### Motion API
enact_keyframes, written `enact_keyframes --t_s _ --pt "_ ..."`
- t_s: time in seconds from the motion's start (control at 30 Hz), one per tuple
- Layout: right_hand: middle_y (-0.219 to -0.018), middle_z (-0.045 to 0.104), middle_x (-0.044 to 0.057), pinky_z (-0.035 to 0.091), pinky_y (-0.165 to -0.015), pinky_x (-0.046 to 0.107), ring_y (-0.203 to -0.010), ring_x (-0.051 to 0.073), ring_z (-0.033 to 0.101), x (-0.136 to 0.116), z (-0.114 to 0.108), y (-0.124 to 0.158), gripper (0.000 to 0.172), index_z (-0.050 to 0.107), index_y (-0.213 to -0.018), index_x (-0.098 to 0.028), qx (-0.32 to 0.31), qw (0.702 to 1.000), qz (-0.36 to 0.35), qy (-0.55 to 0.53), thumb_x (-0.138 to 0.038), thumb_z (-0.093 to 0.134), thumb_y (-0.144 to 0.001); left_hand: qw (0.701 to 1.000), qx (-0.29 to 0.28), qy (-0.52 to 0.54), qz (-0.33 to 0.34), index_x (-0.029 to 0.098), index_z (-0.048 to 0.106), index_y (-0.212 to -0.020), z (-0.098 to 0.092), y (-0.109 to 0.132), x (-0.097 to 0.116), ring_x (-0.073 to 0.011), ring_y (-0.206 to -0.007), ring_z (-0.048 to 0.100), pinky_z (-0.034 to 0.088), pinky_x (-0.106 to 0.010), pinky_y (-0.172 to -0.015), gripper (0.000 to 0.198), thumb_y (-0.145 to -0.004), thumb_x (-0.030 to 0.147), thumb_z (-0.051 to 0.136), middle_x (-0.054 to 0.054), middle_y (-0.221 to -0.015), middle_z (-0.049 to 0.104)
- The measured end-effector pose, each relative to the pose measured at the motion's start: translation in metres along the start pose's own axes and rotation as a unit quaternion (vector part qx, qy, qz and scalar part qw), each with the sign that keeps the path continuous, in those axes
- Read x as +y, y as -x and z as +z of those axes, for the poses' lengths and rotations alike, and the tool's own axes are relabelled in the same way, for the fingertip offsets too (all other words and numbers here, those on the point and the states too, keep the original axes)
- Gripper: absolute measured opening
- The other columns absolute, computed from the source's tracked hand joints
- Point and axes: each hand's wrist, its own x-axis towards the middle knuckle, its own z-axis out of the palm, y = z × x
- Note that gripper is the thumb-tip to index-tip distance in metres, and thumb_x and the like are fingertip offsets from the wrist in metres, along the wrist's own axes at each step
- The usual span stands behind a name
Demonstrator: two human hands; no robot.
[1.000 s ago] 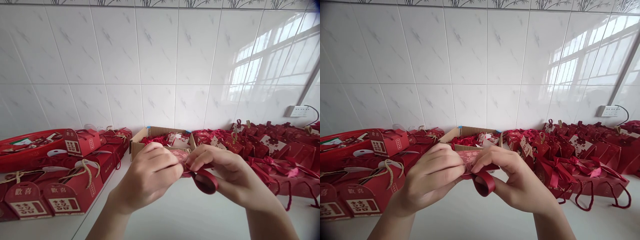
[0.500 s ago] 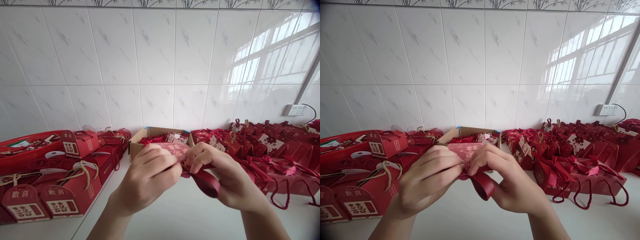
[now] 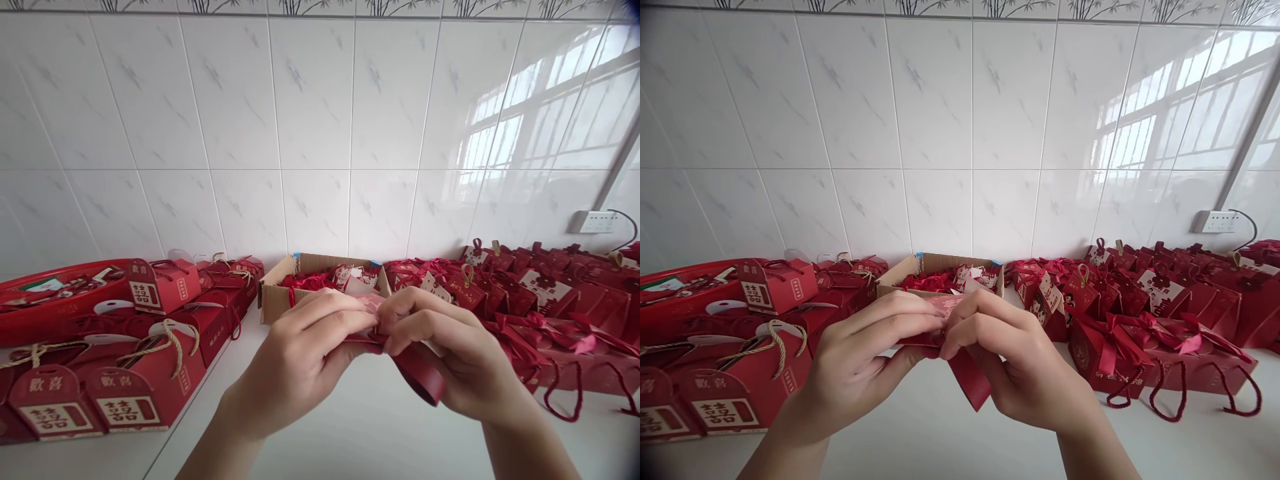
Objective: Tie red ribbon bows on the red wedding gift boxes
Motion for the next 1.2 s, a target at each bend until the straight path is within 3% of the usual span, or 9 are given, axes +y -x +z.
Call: enact_keyframes --t_s 0.33,0.5,0.63,0.83,0.93,1.03,1.1,1.2 --pt "-0.091 0.054 0.004 0.048 -0.071 0.029 -0.085 0.014 0.056 0.000 0.004 -0.001 0.034 0.058 -0.091 -0.018 0.026 0.999 0.000 0.025 0.009 0.047 -0.075 0.998 0.057 0.002 0.007 0.016 0.064 -0.092 0.003 -0.001 0.003 -0.0147 -0.090 0.066 0.056 -0.024 -0.083 0.025 -0.077 -0.003 0.060 -0.004 -0.091 0.069" --pt "-0.104 0.055 0.005 0.048 -0.079 0.032 -0.096 0.017 0.057 -0.002 0.010 -0.004 0.039 0.056 -0.091 -0.019 0.039 0.999 -0.008 0.028 0.011 0.043 -0.070 0.998 0.069 -0.001 -0.005 0.017 0.064 -0.086 0.001 -0.001 0.002 -0.0124 -0.080 0.066 0.056 -0.020 -0.073 0.021 -0.075 -0.002 0.064 -0.001 -0.082 0.067" --pt "-0.091 0.057 0.004 0.048 -0.073 0.032 -0.087 0.017 0.056 0.003 0.015 -0.005 0.039 0.054 -0.094 -0.019 0.057 0.998 0.012 0.024 0.009 0.044 -0.069 0.997 0.074 0.002 -0.020 0.016 0.062 -0.085 0.003 -0.001 -0.006 -0.0114 -0.078 0.064 0.055 -0.019 -0.066 0.020 -0.076 -0.002 0.063 -0.002 -0.081 0.065" --pt "-0.088 0.057 0.001 0.046 -0.069 0.029 -0.079 0.014 0.053 0.016 0.018 -0.005 0.033 0.052 -0.094 -0.021 0.068 0.994 0.081 0.023 0.005 0.052 -0.072 0.995 0.072 -0.004 -0.075 0.016 0.059 -0.079 0.012 -0.001 -0.015 -0.0117 -0.072 0.060 0.052 -0.023 -0.063 0.013 -0.079 0.004 0.061 -0.001 -0.073 0.060" --pt "-0.088 0.057 0.000 0.046 -0.065 0.024 -0.078 0.012 0.054 0.017 0.013 -0.005 0.032 0.052 -0.093 -0.021 0.043 0.990 0.132 -0.008 0.005 0.051 -0.073 0.990 0.013 0.014 -0.143 0.019 0.058 -0.079 0.015 -0.002 -0.015 -0.0119 -0.071 0.059 0.051 -0.024 -0.062 0.009 -0.082 0.010 0.059 0.000 -0.075 0.060" --pt "-0.087 0.058 -0.001 0.047 -0.065 0.024 -0.077 0.012 0.056 0.016 -0.001 -0.004 0.027 0.052 -0.093 -0.022 0.013 0.978 0.205 -0.018 0.000 0.051 -0.076 0.978 -0.025 -0.007 -0.208 0.022 0.057 -0.094 0.014 -0.002 -0.013 -0.0149 -0.087 0.060 0.052 -0.028 -0.076 0.011 -0.084 0.020 0.061 -0.001 -0.092 0.062" --pt "-0.086 0.059 0.000 0.048 -0.065 0.026 -0.075 0.014 0.058 0.018 -0.016 -0.001 0.022 0.053 -0.094 -0.021 0.002 0.962 0.274 0.010 -0.007 0.053 -0.077 0.973 -0.003 -0.036 -0.227 0.024 0.054 -0.106 0.011 -0.002 -0.013 -0.0183 -0.101 0.058 0.049 -0.033 -0.088 0.026 -0.082 0.026 0.064 -0.003 -0.107 0.061" --pt "-0.087 0.062 0.002 0.050 -0.065 0.029 -0.078 0.017 0.061 0.032 -0.039 0.010 0.020 0.056 -0.092 -0.020 0.010 0.916 0.392 0.089 -0.012 0.056 -0.073 0.970 0.038 -0.042 -0.237 0.025 0.051 -0.113 0.005 -0.001 -0.011 -0.0214 -0.106 0.057 0.047 -0.037 -0.094 0.037 -0.079 0.031 0.066 -0.005 -0.114 0.059"
